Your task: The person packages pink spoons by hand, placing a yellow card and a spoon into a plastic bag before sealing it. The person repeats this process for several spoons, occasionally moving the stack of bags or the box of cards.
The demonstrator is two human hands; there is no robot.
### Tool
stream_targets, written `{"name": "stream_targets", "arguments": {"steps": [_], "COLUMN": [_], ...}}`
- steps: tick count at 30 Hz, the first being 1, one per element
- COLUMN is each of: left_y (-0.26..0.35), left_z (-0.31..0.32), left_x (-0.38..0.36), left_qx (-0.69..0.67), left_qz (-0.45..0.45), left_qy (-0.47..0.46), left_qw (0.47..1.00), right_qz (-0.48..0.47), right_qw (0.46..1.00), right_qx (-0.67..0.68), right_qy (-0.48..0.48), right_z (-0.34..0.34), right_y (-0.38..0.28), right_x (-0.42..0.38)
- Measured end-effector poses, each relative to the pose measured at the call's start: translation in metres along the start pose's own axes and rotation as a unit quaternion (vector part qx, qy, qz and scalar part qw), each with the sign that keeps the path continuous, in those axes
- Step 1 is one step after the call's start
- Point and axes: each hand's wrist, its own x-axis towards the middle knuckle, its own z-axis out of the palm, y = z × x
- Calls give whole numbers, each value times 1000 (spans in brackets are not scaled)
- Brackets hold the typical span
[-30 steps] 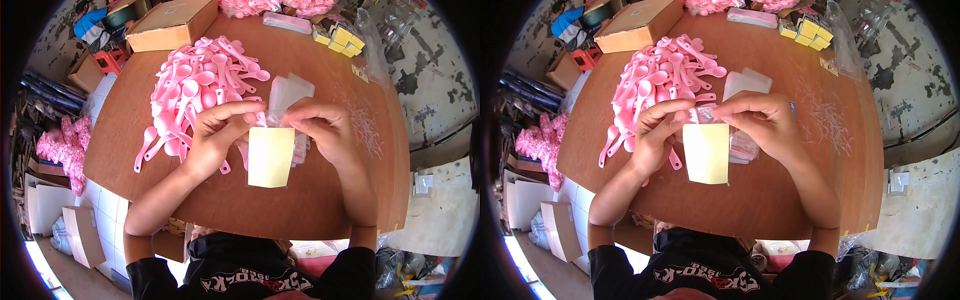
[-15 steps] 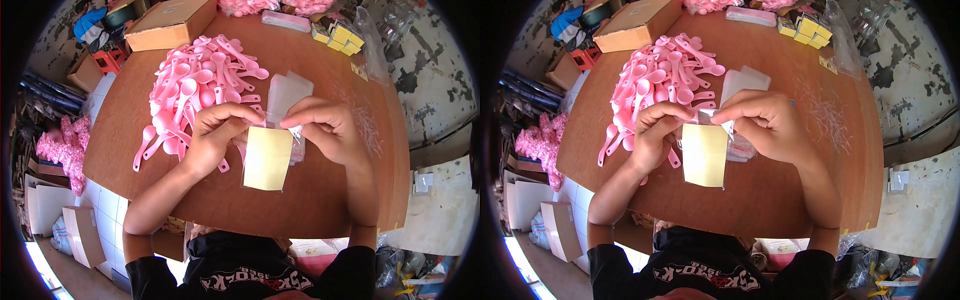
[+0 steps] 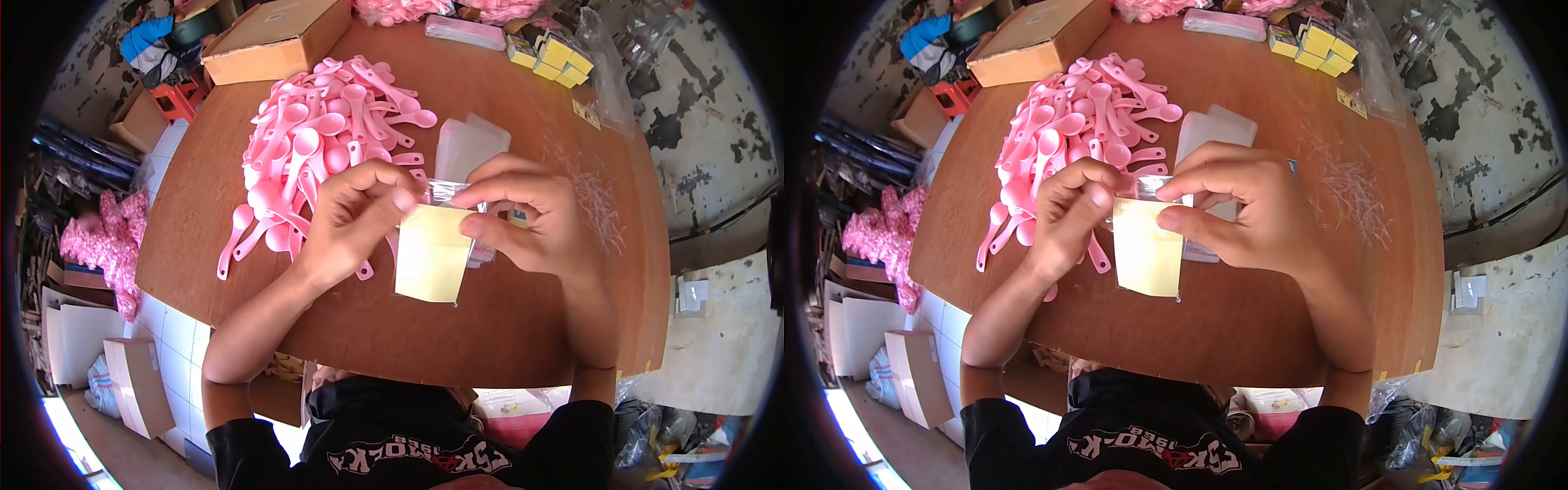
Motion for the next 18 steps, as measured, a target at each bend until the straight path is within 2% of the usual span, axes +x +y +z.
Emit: {"name": "stream_targets", "arguments": {"steps": [2,3,5,7,10,12,13,15,16,17,18], "left_y": [-2,-3,-3,-1,10,22,31,69,74,88,102], "left_z": [6,5,3,1,-1,-1,-3,-6,-1,-13,-17], "left_x": [3,3,5,7,6,4,2,-21,-47,-62,-77], "left_qx": [176,161,156,150,77,101,126,236,169,236,232], "left_qz": [79,35,44,53,1,-4,43,30,4,6,-66], "left_qy": [5,13,-7,-25,-57,-63,-96,-119,-50,-139,-221], "left_qw": [981,986,987,987,995,993,986,964,984,962,945], "right_qz": [11,-4,-20,20,17,22,29,43,60,39,43], "right_qw": [999,999,997,997,995,993,989,991,991,998,998], "right_qx": [-9,-25,-42,46,95,118,142,127,114,36,38], "right_qy": [29,43,57,64,31,21,10,18,25,26,34], "right_z": [4,6,7,8,6,4,2,-6,-11,-18,-23], "right_y": [1,3,6,6,2,-6,-10,-17,-20,-22,-18], "right_x": [1,0,-1,-3,-2,-4,-5,-6,-7,-6,-6]}}
